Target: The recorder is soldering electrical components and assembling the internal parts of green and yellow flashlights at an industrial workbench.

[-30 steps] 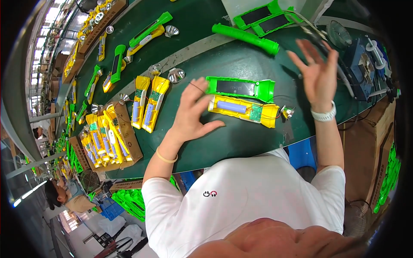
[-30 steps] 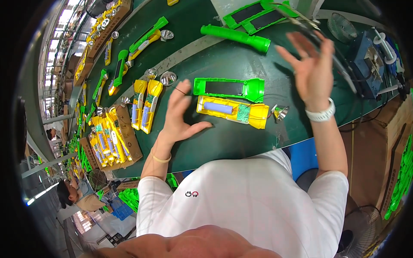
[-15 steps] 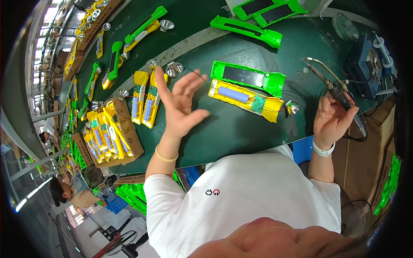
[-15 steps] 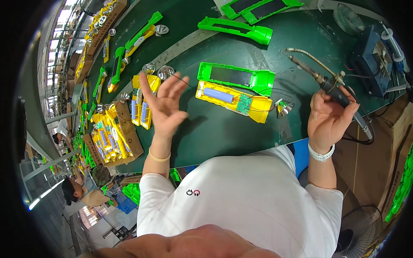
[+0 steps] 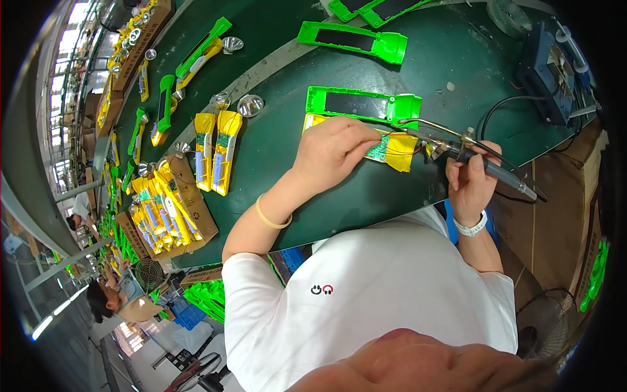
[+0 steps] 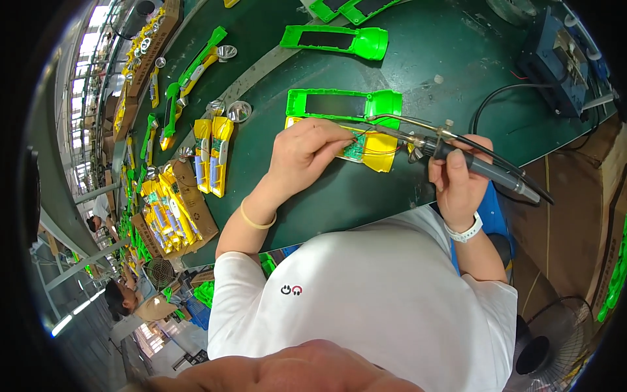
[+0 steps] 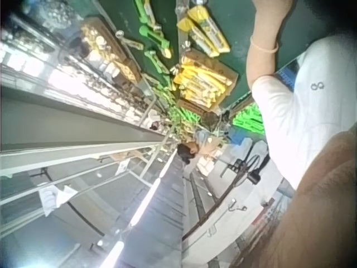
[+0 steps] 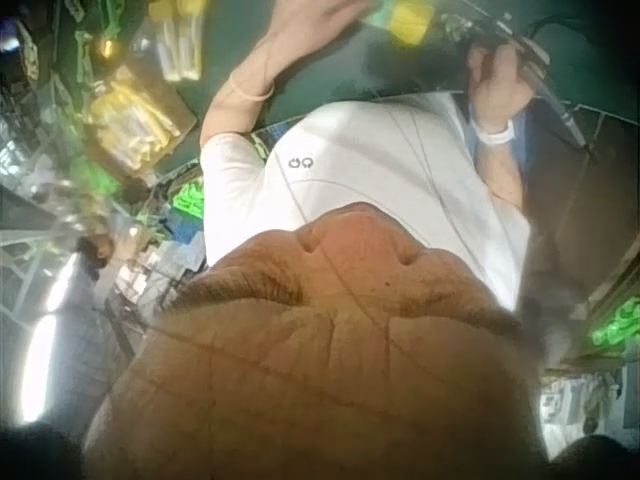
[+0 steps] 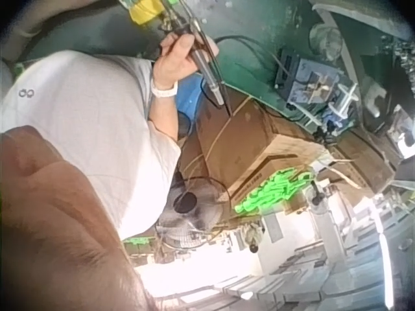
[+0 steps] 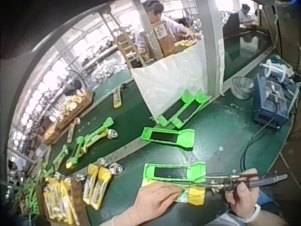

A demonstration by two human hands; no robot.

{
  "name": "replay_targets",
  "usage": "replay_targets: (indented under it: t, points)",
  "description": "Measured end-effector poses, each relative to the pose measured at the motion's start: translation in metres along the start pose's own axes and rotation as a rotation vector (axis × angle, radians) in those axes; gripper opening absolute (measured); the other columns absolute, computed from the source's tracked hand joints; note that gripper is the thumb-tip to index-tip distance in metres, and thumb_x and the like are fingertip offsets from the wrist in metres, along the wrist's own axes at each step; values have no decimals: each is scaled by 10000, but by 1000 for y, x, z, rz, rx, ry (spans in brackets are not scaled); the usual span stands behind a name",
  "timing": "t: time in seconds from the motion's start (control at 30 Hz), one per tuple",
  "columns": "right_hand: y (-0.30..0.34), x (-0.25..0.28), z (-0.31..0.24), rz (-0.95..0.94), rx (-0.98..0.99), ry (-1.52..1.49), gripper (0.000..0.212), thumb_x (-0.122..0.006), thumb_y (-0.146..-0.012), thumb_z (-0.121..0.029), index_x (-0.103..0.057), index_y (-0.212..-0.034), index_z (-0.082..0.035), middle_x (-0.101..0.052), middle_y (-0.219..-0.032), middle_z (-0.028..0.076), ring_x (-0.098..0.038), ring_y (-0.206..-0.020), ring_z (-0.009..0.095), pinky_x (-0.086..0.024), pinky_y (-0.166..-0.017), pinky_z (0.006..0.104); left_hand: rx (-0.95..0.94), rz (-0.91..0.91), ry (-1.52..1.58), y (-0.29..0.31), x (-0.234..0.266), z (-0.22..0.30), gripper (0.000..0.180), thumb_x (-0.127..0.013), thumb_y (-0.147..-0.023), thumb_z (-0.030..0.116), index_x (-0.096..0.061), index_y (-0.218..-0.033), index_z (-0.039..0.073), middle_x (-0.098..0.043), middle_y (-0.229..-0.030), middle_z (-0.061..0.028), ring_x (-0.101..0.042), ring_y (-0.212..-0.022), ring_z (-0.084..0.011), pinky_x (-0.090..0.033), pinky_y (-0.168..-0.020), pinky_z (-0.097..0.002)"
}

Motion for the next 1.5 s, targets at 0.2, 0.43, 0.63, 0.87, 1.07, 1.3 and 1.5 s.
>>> replay_targets:
  t: [0.2, 0.43, 0.63, 0.87, 1.07, 1.3, 1.5]
  points:
    - [0, 3, 6, -10, -59, 59, 261, -539, -870, -171, -349, -1010, -60, -469, -659, 52, -415, -436, 87, -297, -381, 198, 58, -252, -33, -4, 4, 5, 89, -668, -715, 93, -627, -794, 93, -546, -796, -54, -554, -687, -196, -459, -569, -293]
    - [6, 3, 4, 33, -47, 121, 235, -579, -832, -63, -376, -950, -51, -481, -752, 54, -455, -505, 70, -410, -443, 206, 78, -180, -52, 0, 6, 3, 112, -661, -702, 59, -588, -786, 57, -480, -866, -99, -529, -703, -218, -459, -593, -303]
    - [6, -2, 2, -68, -40, 204, 240, -575, -830, -43, -366, -948, -44, -486, -721, 47, -475, -518, 67, -404, -455, 195, 77, -220, -56, -1, 7, 5, 128, -674, -693, 35, -589, -788, 39, -466, -851, -78, -502, -725, -192, -445, -584, -275]
    - [6, -6, 2, -146, -18, 296, 205, -550, -843, -82, -367, -933, -62, -445, -790, 59, -440, -504, 85, -381, -434, 212, 41, -225, -77, -2, 7, 6, 141, -679, -665, 35, -582, -767, 43, -475, -834, -81, -508, -744, -206, -453, -591, -289]
    - [6, -7, 3, -128, -45, 349, 226, -567, -844, -116, -371, -941, -61, -454, -752, 48, -462, -512, 82, -367, -437, 199, 32, -222, -83, -3, 6, 7, 136, -678, -659, 41, -584, -757, 49, -477, -828, -83, -509, -741, -208, -458, -600, -294]
    - [7, -1, 1, -79, -19, 177, 270, -590, -835, -105, -365, -969, -40, -478, -758, 60, -469, -539, 83, -396, -479, 202, 5, -223, -97, -4, 7, 8, 129, -675, -655, 26, -583, -743, 48, -479, -840, -87, -515, -714, -209, -459, -601, -292]
    - [5, 0, 1, -76, 42, 120, 275, -570, -847, -154, -355, -983, -51, -462, -790, 73, -453, -538, 99, -381, -470, 211, 36, -249, -77, -2, 7, 7, 171, -685, -657, 35, -589, -798, 49, -485, -870, -93, -522, -747, -222, -464, -641, -305]
Point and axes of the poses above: each hand's wrist, its own y-axis away from the middle knuckle, its own x-axis out of the back of the hand, z = x × y, the point moved 4 cm from there along -y, towards the middle knuckle
